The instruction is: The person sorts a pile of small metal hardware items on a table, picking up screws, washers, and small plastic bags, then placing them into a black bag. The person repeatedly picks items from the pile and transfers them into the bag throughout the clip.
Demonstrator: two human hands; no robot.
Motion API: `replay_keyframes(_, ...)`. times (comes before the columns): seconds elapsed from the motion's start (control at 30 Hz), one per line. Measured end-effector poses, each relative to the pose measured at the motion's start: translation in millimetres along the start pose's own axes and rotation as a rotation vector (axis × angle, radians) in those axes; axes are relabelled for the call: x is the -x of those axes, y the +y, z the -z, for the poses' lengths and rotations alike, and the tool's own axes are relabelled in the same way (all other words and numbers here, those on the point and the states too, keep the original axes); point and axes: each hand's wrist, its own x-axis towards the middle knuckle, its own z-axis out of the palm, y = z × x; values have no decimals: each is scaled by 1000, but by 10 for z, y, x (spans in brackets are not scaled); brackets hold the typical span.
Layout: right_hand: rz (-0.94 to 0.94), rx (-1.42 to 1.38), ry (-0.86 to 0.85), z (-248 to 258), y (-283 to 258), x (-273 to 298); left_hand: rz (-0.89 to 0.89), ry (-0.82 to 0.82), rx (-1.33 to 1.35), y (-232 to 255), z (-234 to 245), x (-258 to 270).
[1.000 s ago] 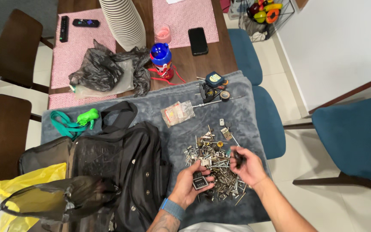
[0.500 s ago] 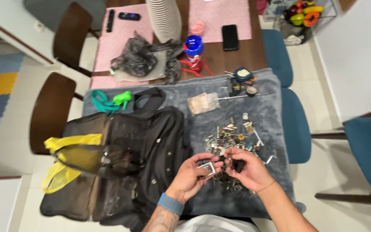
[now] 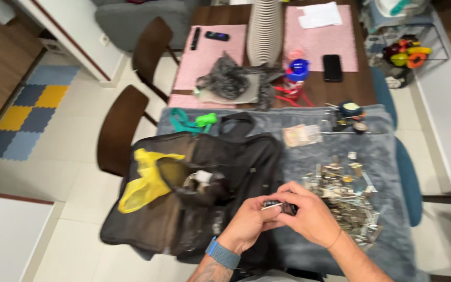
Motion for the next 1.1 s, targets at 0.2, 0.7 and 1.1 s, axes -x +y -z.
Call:
replay_keyframes(0.2, 50, 1, 7, -754, -659, -250, -60, -46, 39, 421, 672, 607)
replay_keyframes(0.7, -74, 265, 238, -1602, -1386, -1202, -1153, 1014, -1189, 1586, 1553, 959)
replay_keyframes(1.1, -336, 511, -129, -2105, -1048, -1508, -540, 441, -522, 1375, 1978, 576)
